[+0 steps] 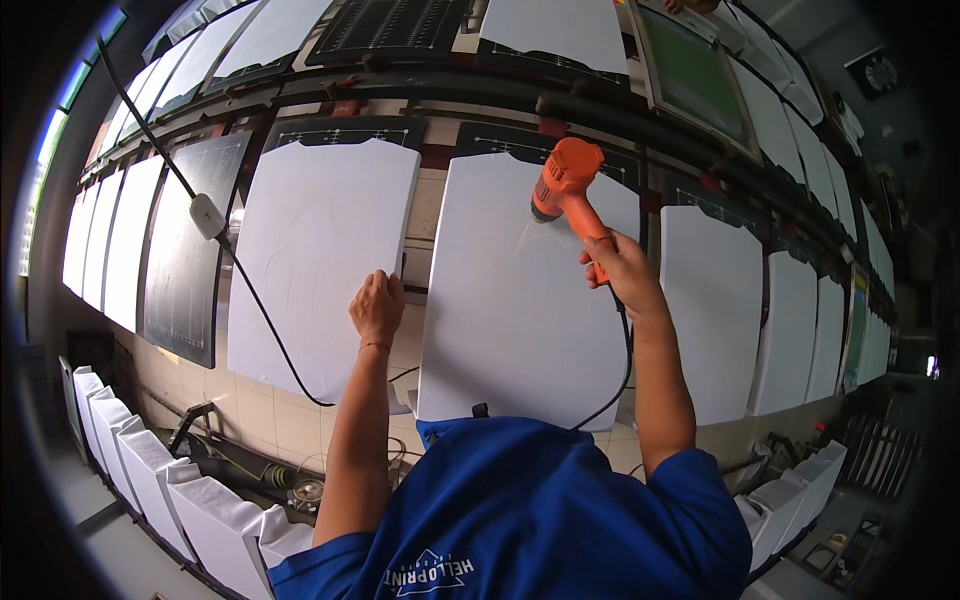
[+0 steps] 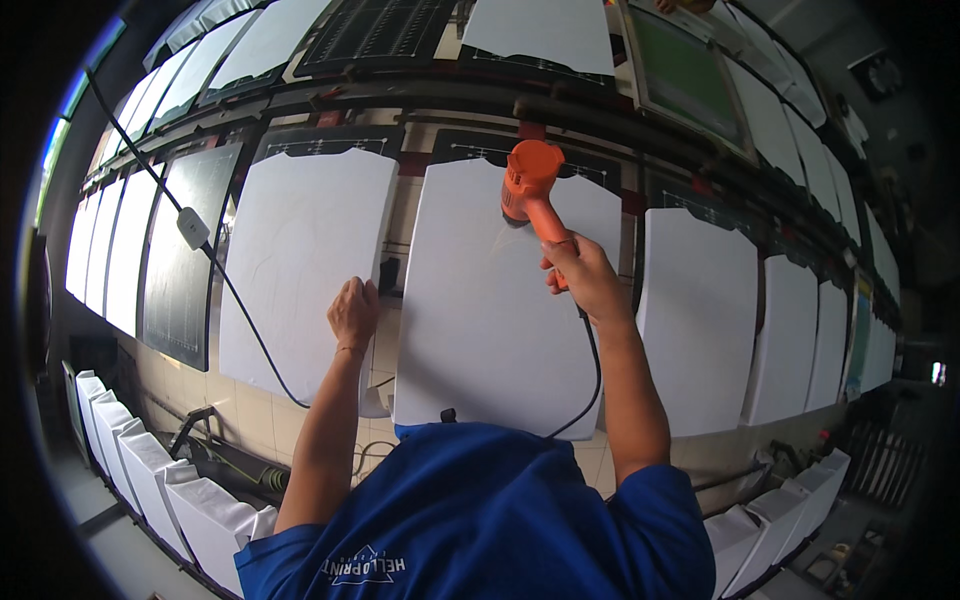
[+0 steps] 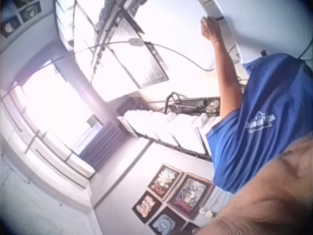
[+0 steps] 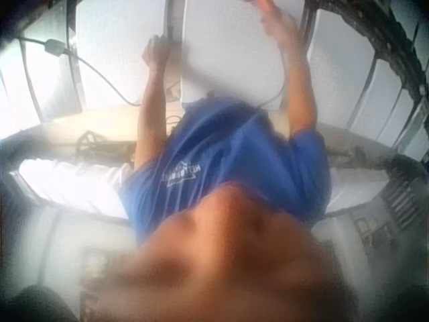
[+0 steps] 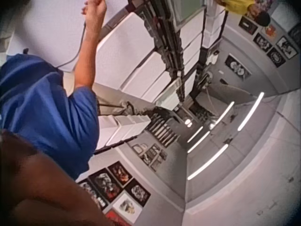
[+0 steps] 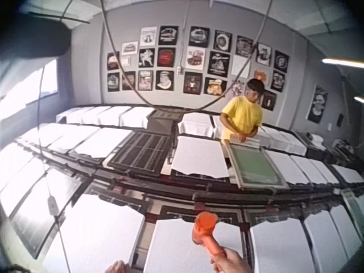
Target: The person uses an orange heat gun to apply heat to a white fabric sheet stretched over a frame. They move the heat gun across the surface while using their left hand to press and smooth the fabric, ensuring it adheres to the frame.
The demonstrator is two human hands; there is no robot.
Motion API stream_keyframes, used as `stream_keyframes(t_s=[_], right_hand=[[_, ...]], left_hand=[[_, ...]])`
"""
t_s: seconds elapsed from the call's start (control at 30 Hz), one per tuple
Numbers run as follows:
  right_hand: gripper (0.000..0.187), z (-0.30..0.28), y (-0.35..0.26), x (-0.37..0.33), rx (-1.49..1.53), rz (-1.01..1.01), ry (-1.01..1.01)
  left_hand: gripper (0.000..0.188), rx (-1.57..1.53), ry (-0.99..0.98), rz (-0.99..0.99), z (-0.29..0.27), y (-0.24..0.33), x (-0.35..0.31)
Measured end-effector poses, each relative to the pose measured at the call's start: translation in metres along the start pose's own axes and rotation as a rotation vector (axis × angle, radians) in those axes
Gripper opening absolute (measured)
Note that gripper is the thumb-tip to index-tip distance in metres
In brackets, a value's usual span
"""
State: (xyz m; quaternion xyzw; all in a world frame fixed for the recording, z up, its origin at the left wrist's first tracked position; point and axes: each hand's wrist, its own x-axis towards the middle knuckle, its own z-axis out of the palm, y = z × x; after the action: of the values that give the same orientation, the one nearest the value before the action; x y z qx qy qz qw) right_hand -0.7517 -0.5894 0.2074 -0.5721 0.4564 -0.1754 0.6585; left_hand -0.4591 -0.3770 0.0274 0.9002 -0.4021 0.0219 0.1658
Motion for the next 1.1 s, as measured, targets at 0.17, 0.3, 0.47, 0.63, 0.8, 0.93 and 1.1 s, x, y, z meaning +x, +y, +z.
stream_keyframes(t_s=[0.17,0.3,0.47,0.63,0.8,0.93,1.1], right_hand=[[0.042,-0.008,-0.007,-0.005,0.036,0.065,-0.031],[0.045,-0.007,0.005,-0.002,0.012,0.029,0.011],[0.04,-0.012,-0.006,-0.012,0.019,0.069,0.064],[0.041,-0.019,0.001,-0.021,0.003,0.08,0.09],[0.04,-0.021,0.004,-0.039,-0.021,0.085,0.104],[0.043,-0.028,0.005,-0.06,0.023,0.115,0.162],[0.041,-0.038,0.023,-0.043,0.044,0.059,0.255]], left_hand=[[0.027,0.004,0.006,0.007,0.0,-0.001,0.0],[0.027,-0.01,0.004,0.005,0.002,-0.003,-0.002],[0.027,-0.004,-0.01,0.013,0.001,-0.003,-0.002],[0.027,-0.022,-0.034,0.003,0.0,-0.001,-0.001],[0.027,-0.071,-0.07,-0.03,0.0,0.0,0.0],[0.026,-0.079,-0.038,-0.008,-0.001,-0.001,0.0],[0.021,-0.232,0.06,0.032,0.006,-0.023,-0.01]])
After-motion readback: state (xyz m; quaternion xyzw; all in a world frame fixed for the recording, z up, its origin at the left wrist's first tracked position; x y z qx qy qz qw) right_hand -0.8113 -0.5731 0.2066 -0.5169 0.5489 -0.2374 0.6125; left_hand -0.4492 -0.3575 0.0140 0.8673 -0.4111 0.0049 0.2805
